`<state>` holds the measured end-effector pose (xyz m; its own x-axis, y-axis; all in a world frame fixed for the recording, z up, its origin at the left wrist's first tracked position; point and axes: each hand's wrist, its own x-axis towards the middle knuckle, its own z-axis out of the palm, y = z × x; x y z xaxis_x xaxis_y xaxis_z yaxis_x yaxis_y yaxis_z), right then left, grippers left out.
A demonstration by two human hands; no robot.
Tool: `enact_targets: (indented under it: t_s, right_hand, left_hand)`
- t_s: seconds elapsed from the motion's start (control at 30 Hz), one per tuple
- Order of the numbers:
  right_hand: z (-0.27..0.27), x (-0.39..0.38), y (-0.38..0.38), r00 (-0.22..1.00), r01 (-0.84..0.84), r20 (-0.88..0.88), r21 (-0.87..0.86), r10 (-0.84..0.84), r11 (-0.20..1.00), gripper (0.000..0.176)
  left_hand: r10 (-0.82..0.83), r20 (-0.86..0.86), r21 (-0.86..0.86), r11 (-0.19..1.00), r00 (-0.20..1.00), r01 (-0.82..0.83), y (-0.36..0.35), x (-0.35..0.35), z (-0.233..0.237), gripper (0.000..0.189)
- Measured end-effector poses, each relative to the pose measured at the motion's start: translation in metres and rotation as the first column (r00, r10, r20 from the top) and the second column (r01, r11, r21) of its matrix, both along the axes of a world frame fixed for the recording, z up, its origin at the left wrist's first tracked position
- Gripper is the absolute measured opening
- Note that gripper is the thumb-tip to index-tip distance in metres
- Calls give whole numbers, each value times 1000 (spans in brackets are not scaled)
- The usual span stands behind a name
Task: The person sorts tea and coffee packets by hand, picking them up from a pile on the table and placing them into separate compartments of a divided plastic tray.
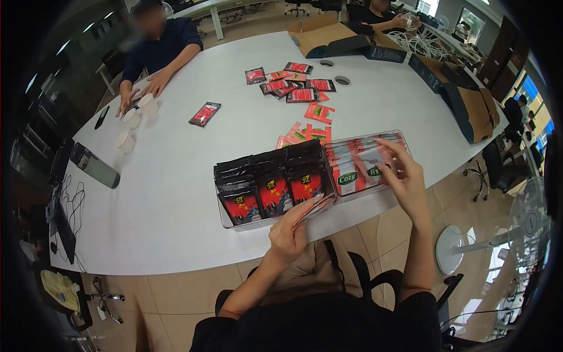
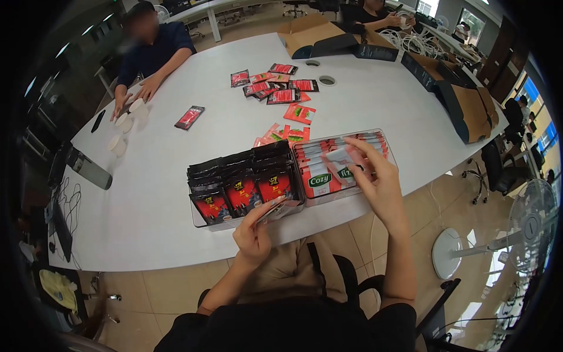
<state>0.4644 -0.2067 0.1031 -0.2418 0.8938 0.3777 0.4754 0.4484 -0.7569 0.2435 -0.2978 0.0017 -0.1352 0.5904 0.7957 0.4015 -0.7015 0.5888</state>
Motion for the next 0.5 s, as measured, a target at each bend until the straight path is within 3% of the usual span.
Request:
enact_targets:
  t_s: [0.17,0.27,0.33,0.5]
  right_hand:
    - [13,6,11,994,-75,80,84,68,994,35]
    - [12,7,21,988,-109,125,119,94,987,26]
    - [12,5,27,979,-125,179,133,100,983,20]
    - [6,-13,32,800,-484,421,28,429,875,20]
  left_hand:
    - [-4,73,-48,999,997,7,2,1,-9,34]
    - [17,-5,-23,1000,1000,-17,3,-1,-6,28]
    - [10,41,-36,999,999,-9,4,1,-7,28]
    - [10,74,-52,999,997,-6,5,3,-4,28]
